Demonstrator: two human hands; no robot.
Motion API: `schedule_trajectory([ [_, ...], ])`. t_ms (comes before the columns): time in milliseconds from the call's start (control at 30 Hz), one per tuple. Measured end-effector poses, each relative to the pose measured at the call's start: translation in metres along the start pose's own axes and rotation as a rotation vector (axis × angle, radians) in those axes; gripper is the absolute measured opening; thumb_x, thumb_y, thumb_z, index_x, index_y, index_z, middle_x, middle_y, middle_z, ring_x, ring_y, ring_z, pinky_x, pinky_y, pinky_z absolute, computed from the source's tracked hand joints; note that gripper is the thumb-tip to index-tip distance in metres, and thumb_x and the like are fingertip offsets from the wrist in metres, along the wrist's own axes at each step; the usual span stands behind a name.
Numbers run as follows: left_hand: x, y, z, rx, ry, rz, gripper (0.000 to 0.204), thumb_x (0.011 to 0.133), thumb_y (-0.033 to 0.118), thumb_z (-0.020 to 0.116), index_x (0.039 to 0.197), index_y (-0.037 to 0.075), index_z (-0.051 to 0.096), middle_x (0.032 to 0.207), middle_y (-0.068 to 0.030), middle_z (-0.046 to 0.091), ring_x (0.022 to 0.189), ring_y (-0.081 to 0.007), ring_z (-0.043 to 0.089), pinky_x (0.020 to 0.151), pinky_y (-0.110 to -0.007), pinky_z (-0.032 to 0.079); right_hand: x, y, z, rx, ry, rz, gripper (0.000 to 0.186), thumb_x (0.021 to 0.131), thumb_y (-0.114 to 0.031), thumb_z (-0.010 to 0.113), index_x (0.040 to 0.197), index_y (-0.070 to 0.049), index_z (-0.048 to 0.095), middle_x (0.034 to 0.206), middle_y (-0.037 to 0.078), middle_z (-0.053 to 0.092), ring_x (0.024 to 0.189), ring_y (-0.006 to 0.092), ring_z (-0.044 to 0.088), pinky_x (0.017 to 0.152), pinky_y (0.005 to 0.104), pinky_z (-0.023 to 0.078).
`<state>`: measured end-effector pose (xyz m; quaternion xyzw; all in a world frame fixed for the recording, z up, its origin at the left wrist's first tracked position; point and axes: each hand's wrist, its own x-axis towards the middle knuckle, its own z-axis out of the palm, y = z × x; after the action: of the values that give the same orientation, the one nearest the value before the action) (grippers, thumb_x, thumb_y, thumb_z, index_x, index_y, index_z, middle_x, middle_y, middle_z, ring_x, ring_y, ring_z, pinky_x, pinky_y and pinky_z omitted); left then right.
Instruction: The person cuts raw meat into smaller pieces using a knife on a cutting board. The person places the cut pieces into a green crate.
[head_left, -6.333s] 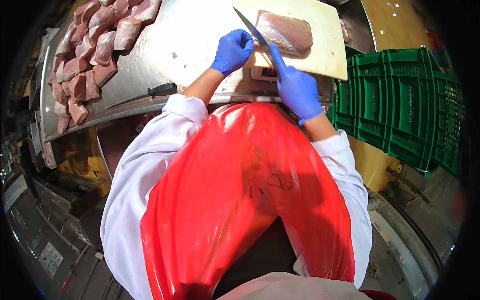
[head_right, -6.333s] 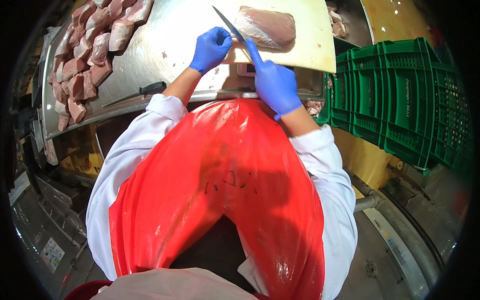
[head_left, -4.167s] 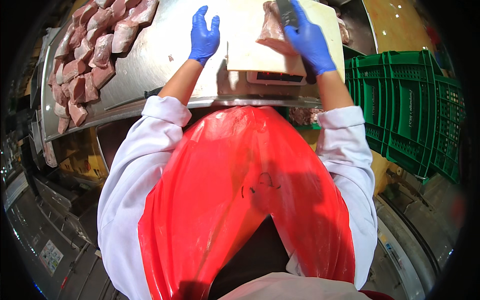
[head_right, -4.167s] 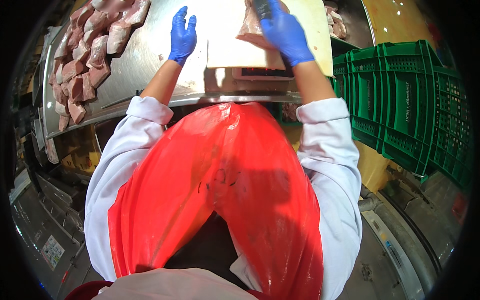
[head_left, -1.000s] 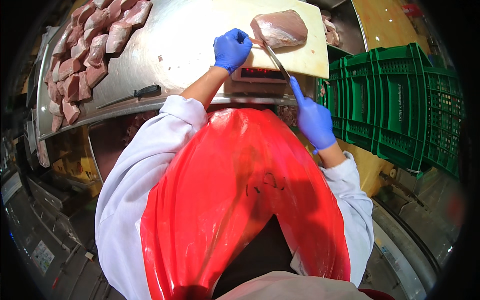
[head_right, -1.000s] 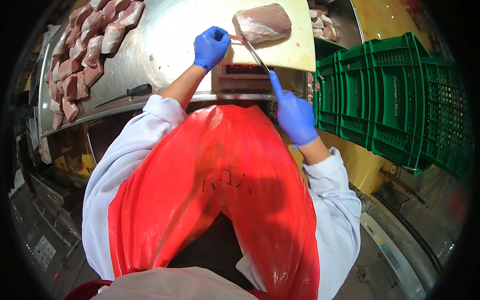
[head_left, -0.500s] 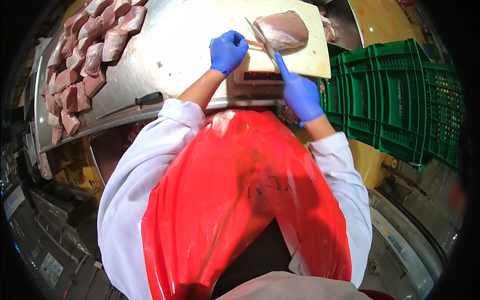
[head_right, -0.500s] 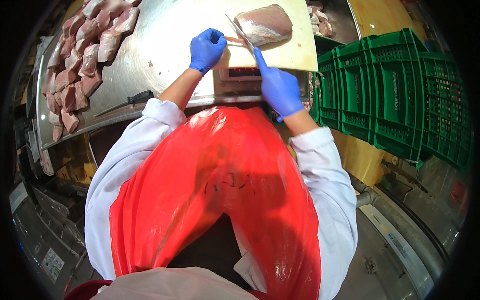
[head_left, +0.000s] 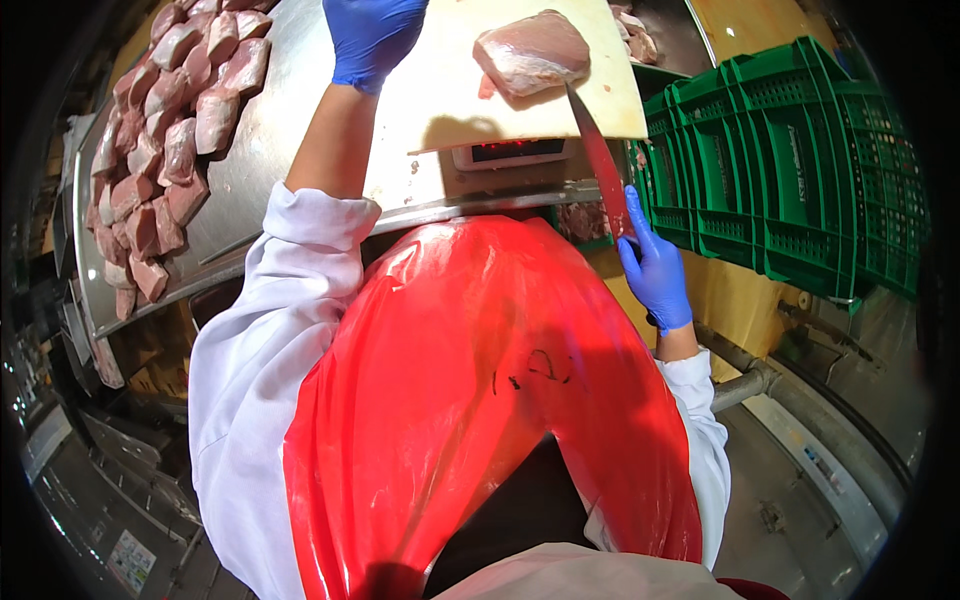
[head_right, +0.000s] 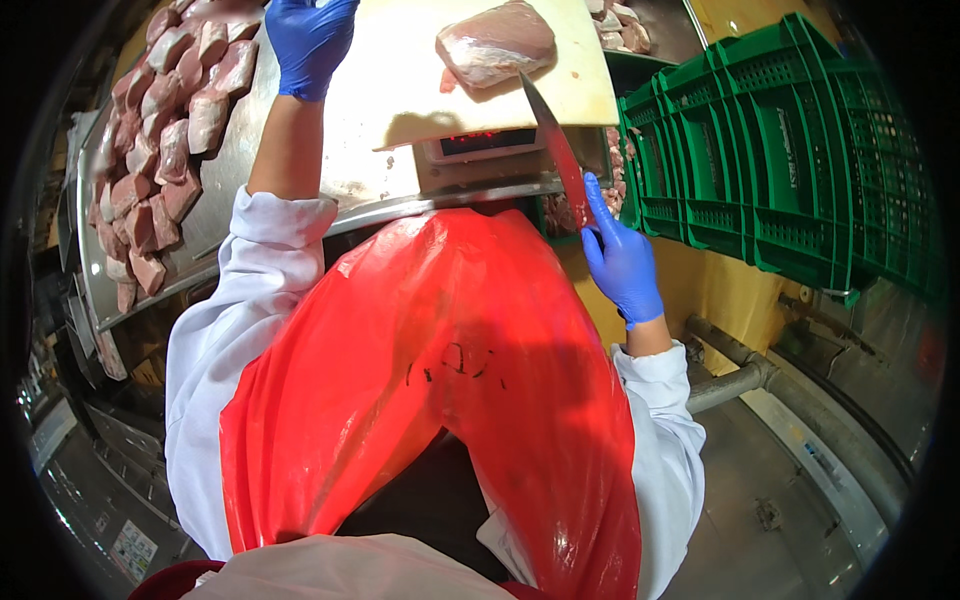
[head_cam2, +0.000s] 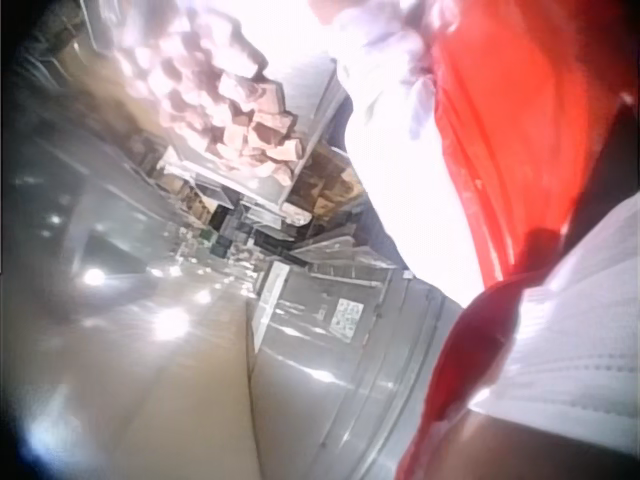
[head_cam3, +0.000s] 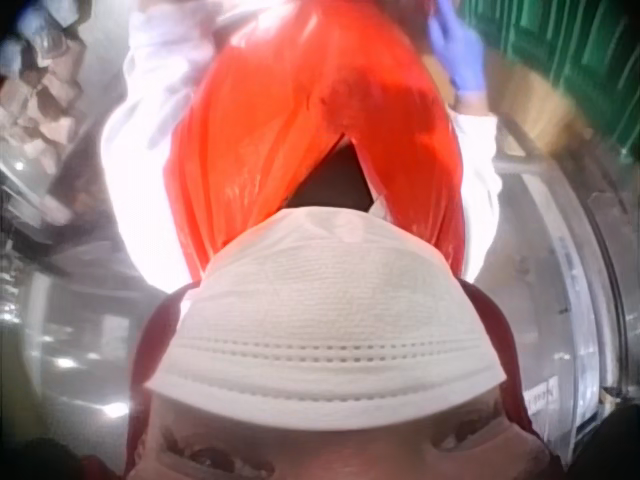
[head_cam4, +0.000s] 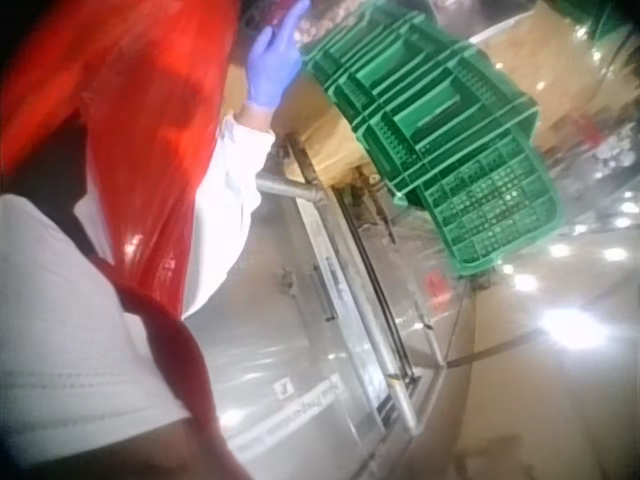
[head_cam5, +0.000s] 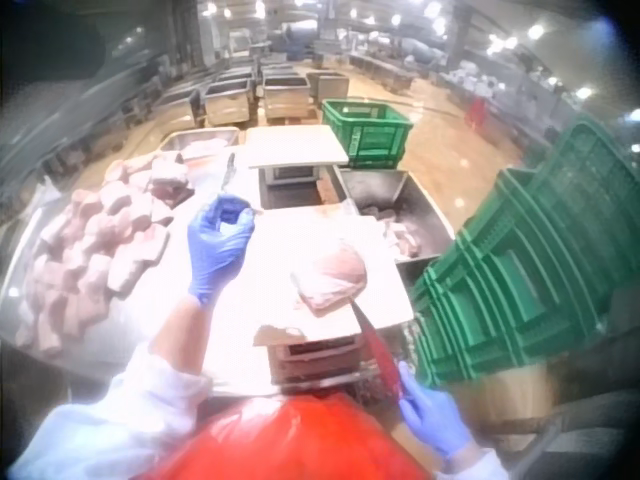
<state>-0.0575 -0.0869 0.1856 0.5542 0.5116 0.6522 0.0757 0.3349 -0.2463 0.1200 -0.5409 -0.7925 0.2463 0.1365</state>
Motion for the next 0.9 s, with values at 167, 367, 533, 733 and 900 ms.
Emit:
schedule_trajectory([
  [167,-0.024,-0.033,0.022,0.459,-0.499,0.069,0.017,0.08,0.021,0.072,0.088,0.006,0.072,0.089,-0.0142,0.072,0.085,-0.0263,0.071,0.078,-0.035,0.054,0.006,-0.005,0.012,0.165,0.123,0.058,0.073,0.092,-0.008,0.059,0.157,-0.025,0.029,0.068,0.014,0.059,0.057,0.0205,0.048,0.057,0.0338,0.045],
  [367,-0.13,-0.059,0.05,0.642,-0.498,0.091,0.018,0.079,0.024,0.071,0.088,0.009,0.067,0.085,-0.0135,0.064,0.083,-0.034,0.064,0.075,-0.045,0.052,0.016,-0.004,0.021,0.233,0.145,0.058,0.072,0.092,-0.008,0.057,0.157,-0.021,0.029,0.064,0.016,0.057,0.054,0.0257,0.053,0.057,0.0375,0.046],
  [533,-0.134,-0.082,0.041,0.567,-0.489,0.078,0.009,0.081,0.016,0.069,0.086,0.009,0.067,0.085,-0.0132,0.064,0.082,-0.0348,0.062,0.074,-0.045,0.051,0.051,-0.018,0.028,0.167,0.148,-0.083,0.071,0.092,-0.01,0.057,0.157,-0.02,0.031,0.067,0.019,0.061,0.056,0.0341,0.061,0.057,0.0445,0.048],
  [733,-0.138,-0.085,0.033,0.527,-0.458,0.015,0.005,0.08,0.013,0.067,0.08,0.008,0.065,0.084,-0.0142,0.064,0.082,-0.0362,0.062,0.075,-0.045,0.052,0.135,-0.075,0.057,-0.226,0.106,-0.205,0.073,0.09,-0.013,0.055,0.157,-0.019,0.028,0.077,0.018,0.069,0.064,0.0359,0.067,0.059,0.0481,0.054],
  [900,-0.136,-0.081,0.034,0.523,-0.463,-0.033,0.005,0.08,0.011,0.067,0.078,0.008,0.064,0.084,-0.0154,0.064,0.083,-0.0369,0.062,0.076,-0.046,0.052,0.156,-0.091,0.067,-0.405,-0.093,-0.176,0.076,0.086,-0.007,0.052,0.157,-0.017,0.026,0.075,0.017,0.068,0.064,0.0366,0.067,0.06,0.0503,0.055],
])
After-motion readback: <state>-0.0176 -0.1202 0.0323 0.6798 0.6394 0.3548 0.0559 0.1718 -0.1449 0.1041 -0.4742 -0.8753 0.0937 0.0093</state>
